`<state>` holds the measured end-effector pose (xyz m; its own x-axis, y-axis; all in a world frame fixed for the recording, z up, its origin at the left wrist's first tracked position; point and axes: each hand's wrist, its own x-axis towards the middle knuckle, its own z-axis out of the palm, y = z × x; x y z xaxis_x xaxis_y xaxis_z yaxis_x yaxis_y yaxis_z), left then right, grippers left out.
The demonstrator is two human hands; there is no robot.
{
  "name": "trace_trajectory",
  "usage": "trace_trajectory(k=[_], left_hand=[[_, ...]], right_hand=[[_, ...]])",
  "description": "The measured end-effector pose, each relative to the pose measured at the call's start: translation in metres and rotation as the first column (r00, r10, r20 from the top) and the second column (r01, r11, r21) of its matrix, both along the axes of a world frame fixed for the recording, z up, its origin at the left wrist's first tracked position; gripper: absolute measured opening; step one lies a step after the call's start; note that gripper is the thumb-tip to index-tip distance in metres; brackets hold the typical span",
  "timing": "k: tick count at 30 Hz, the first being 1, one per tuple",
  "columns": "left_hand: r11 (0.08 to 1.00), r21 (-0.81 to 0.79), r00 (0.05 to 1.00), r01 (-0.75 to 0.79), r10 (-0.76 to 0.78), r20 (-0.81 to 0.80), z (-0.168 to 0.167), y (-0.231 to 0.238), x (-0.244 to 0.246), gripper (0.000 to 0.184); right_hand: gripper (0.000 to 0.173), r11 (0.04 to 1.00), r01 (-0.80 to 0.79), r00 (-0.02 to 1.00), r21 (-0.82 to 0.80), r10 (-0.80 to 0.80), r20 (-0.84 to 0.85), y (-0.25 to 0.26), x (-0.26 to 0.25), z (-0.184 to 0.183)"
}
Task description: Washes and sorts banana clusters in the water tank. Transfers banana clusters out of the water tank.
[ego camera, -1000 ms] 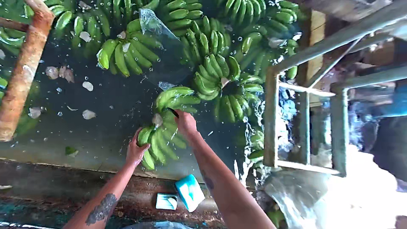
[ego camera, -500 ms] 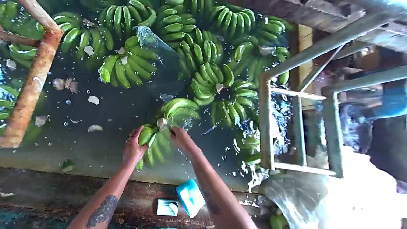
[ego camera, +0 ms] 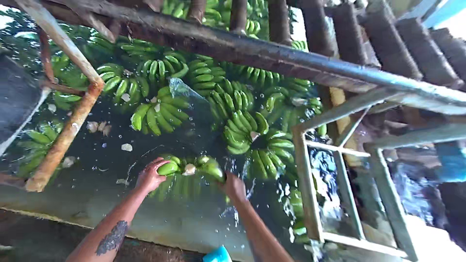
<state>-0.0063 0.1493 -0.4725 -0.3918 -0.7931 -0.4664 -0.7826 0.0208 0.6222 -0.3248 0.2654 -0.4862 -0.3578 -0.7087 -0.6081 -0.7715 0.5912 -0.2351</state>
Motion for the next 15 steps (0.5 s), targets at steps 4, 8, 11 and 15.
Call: trace_trajectory(k=[4,8,11,15], left_hand=[[0.998,0.017,0.998,-0.058,0.058,0.015,-0.015,0.003,0.007,0.062],[0.963,0.000,0.962,-0.269,0.269,-0.051,-0.025,0.021,0.023,0.061],[0.849,0.041,0.837,-0.527,0.526,-0.151,-0.025,0.038,0.026,0.063],[0.524,0.244,0.434,-0.816,0.834,-0.341,-0.027,0.099,0.008,0.083]], right_hand=[[0.051,0.940,0.336,0.940,0.057,-0.338,0.042,0.126,0.011,-0.040],[0.067,0.799,0.532,0.844,-0.281,-0.528,0.098,0.164,-0.008,-0.013],[0.080,0.348,0.527,0.838,-0.775,-0.362,0.408,0.104,-0.014,0.060],[0.068,-0.394,0.486,0.855,-0.780,0.027,0.519,-0.037,0.015,0.248]])
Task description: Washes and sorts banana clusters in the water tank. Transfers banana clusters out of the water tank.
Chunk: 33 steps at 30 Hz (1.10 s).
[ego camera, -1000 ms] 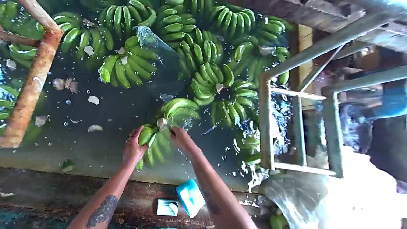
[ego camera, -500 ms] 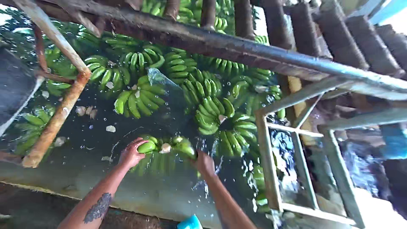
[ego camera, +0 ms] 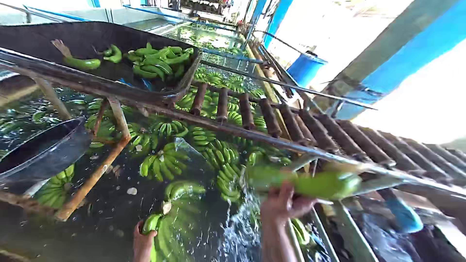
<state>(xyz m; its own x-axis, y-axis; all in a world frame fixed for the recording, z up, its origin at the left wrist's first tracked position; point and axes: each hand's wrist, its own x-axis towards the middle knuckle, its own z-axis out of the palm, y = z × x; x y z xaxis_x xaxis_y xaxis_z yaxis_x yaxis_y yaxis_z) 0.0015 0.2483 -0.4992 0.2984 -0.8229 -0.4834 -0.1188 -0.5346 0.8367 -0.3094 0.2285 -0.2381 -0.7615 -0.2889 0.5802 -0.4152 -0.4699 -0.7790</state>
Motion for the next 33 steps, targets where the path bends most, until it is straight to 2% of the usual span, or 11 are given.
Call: trace_trajectory(k=[2,4,7,9,11,14,18,20,26,30,33], left_hand=[[0.987,0.069,0.980,-0.146,0.153,-0.125,0.006,0.030,-0.019,0.094],[0.964,0.249,0.970,-0.090,0.142,-0.198,0.011,0.059,-0.028,0.096],[0.877,0.460,0.919,0.142,0.056,-0.390,0.012,0.078,-0.027,0.068],[0.866,0.463,0.883,0.187,0.059,-0.465,-0.001,0.078,-0.022,0.063],[0.912,0.407,0.894,0.053,0.139,-0.427,-0.004,0.071,-0.014,0.078],[0.933,0.304,0.903,-0.190,0.288,-0.319,-0.009,0.047,-0.008,0.091],[0.896,0.363,0.950,-0.256,0.302,-0.076,-0.031,0.032,-0.026,0.077],[0.910,0.364,0.973,-0.196,0.228,-0.045,-0.036,0.038,-0.029,0.072],[0.993,0.104,0.979,-0.046,0.066,-0.195,-0.046,0.038,-0.008,0.095],[0.983,0.184,0.983,-0.017,0.050,-0.176,-0.026,0.035,-0.032,0.058],[0.890,0.134,0.885,0.436,-0.451,0.114,-0.018,0.023,-0.028,0.048]], right_hand=[[0.064,0.999,-0.049,0.985,-0.022,0.045,-0.164,-0.056,0.012,0.093],[0.077,0.936,0.030,0.912,0.352,0.118,-0.392,-0.088,0.016,0.166],[0.079,0.752,0.055,0.803,0.656,0.357,-0.477,-0.090,0.032,0.195],[0.054,0.655,-0.035,0.730,0.755,0.533,-0.429,-0.052,0.039,0.146],[0.042,0.354,-0.089,0.724,0.931,0.665,-0.184,0.000,0.031,0.045],[0.053,-0.277,-0.177,0.747,0.945,0.587,0.312,0.114,0.023,-0.102],[0.087,-0.622,-0.160,0.782,0.767,0.394,0.483,0.249,0.064,-0.174],[0.071,-0.634,-0.151,0.797,0.758,0.376,0.474,0.276,0.082,-0.189],[0.057,-0.204,-0.472,0.672,0.857,0.546,0.500,0.185,0.052,-0.198],[0.069,-0.208,-0.521,0.672,0.828,0.498,0.548,0.092,0.093,-0.255],[0.052,-0.281,-0.379,0.673,0.881,0.570,0.472,0.026,0.115,-0.264]])
